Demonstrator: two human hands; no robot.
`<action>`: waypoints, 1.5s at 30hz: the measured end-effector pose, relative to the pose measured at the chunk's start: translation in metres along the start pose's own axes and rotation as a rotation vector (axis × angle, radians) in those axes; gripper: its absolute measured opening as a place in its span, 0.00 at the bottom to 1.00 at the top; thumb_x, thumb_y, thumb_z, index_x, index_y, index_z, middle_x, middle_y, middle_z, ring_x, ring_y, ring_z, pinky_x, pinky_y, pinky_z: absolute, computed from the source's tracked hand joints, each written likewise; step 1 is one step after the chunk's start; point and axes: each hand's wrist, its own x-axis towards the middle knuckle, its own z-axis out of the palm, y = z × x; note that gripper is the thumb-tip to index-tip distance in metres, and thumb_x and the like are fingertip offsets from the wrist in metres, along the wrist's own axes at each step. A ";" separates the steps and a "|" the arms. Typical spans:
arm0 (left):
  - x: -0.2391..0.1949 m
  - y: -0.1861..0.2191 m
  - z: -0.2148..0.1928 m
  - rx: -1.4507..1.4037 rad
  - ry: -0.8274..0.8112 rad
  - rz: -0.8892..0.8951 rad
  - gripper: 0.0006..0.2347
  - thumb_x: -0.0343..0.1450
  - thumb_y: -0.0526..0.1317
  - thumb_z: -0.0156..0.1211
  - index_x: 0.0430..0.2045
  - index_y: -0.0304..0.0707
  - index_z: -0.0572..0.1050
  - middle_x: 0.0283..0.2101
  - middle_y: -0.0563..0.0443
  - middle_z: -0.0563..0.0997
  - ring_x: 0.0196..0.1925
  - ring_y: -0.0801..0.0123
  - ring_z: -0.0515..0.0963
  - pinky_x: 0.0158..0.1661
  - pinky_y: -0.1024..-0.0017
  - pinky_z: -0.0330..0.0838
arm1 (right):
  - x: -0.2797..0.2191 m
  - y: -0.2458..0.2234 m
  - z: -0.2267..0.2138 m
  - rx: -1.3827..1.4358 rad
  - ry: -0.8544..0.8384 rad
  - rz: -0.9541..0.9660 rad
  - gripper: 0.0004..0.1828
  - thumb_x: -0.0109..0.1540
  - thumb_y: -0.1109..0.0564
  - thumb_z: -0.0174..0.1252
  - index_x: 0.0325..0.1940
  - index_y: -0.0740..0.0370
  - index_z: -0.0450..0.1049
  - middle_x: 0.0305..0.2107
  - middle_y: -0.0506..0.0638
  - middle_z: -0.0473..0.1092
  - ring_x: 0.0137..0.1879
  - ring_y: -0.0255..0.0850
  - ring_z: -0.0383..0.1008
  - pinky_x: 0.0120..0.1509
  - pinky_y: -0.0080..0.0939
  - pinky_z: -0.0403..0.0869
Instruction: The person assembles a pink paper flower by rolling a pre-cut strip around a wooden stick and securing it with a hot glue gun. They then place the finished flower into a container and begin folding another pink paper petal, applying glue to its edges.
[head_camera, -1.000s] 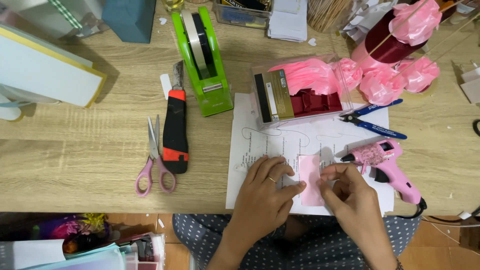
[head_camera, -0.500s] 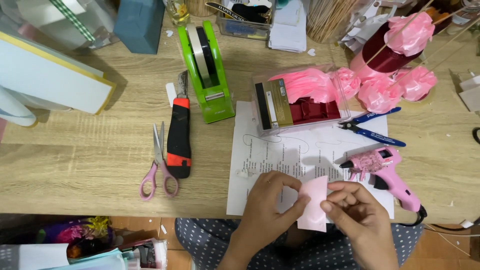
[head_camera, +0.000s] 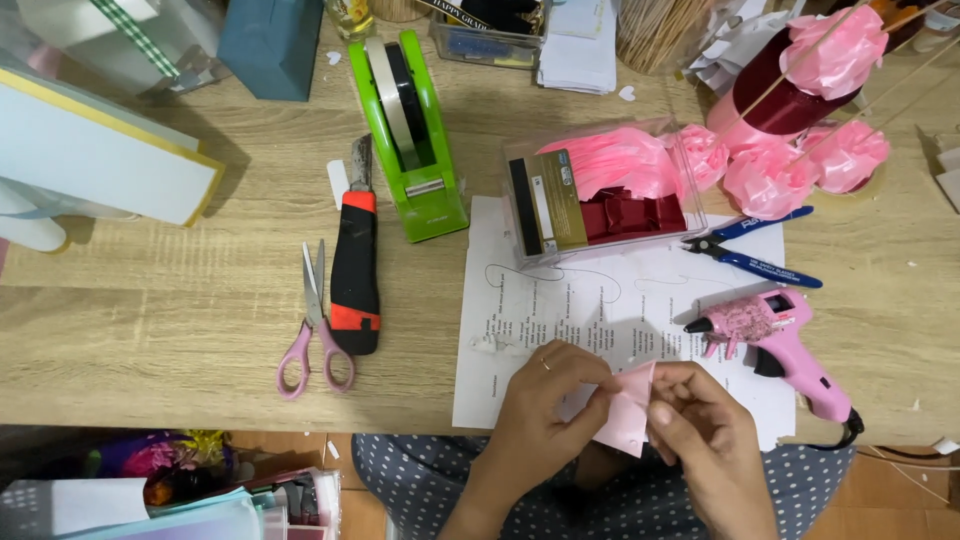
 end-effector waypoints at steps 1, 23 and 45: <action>0.000 0.000 -0.001 -0.013 -0.025 -0.012 0.04 0.72 0.29 0.58 0.34 0.40 0.75 0.36 0.53 0.79 0.41 0.63 0.79 0.49 0.66 0.70 | 0.001 -0.003 0.002 -0.072 0.004 -0.004 0.12 0.63 0.57 0.60 0.47 0.67 0.76 0.22 0.47 0.62 0.22 0.35 0.59 0.23 0.33 0.60; 0.007 0.005 -0.019 -0.203 -0.163 -0.246 0.05 0.76 0.39 0.56 0.31 0.41 0.73 0.33 0.56 0.75 0.38 0.69 0.74 0.43 0.71 0.68 | 0.018 0.013 -0.003 0.210 -0.172 -0.040 0.32 0.68 0.36 0.53 0.41 0.69 0.84 0.42 0.61 0.73 0.41 0.43 0.70 0.30 0.38 0.66; 0.008 0.007 -0.022 -0.121 -0.234 -0.173 0.06 0.77 0.41 0.54 0.32 0.41 0.73 0.33 0.55 0.74 0.39 0.68 0.74 0.42 0.71 0.67 | 0.012 0.005 0.006 -0.168 -0.109 -0.118 0.16 0.61 0.63 0.62 0.52 0.64 0.73 0.21 0.44 0.67 0.27 0.31 0.67 0.31 0.29 0.67</action>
